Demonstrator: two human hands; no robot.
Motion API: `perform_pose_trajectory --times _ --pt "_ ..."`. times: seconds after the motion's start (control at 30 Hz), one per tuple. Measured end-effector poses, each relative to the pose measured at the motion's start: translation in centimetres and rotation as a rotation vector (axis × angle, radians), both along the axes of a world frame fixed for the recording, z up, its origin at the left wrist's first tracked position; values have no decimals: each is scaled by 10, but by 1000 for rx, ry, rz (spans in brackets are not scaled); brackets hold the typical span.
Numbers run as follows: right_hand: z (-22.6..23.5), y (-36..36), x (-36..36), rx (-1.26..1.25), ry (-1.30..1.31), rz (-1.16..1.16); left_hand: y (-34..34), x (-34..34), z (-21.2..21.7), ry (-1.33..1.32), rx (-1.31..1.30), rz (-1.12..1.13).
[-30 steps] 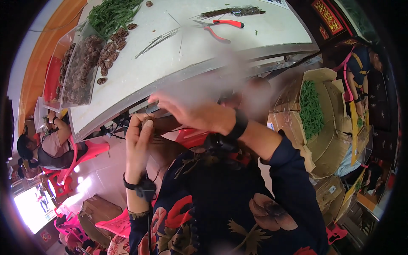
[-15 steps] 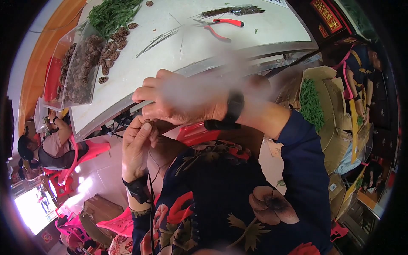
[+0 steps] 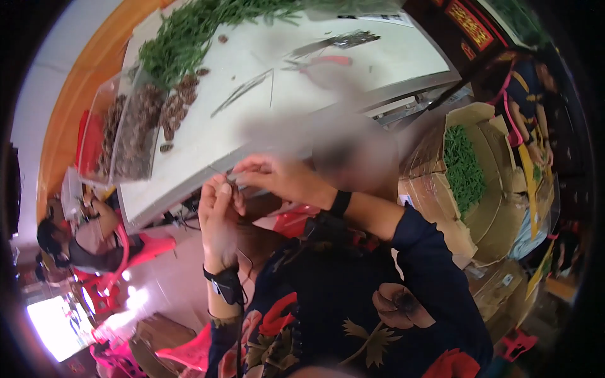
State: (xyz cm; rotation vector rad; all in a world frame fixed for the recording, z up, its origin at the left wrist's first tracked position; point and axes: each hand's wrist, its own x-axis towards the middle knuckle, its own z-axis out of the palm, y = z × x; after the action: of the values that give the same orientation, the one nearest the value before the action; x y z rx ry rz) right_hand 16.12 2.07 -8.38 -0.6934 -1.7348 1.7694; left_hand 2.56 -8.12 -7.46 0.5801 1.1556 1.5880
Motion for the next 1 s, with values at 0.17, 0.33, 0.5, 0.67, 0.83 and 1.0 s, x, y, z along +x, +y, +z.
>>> perform_pose_trajectory --times 0.17,0.33,0.5,0.67,0.83,1.0 --pt "35 5 37 -149 89 -9 6 53 39 28 -43 -32" --pt "68 12 73 63 6 -21 5 82 67 335 -41 -118" --pt "71 29 98 32 77 -77 24 108 74 920 -8 -50" --pt "70 105 141 -71 322 -56 73 129 124 1015 58 -96" --pt "44 166 207 0 264 -52 182 104 141 1388 -27 -324" --pt "33 203 234 97 174 -20 316 78 133 1421 -176 -454"
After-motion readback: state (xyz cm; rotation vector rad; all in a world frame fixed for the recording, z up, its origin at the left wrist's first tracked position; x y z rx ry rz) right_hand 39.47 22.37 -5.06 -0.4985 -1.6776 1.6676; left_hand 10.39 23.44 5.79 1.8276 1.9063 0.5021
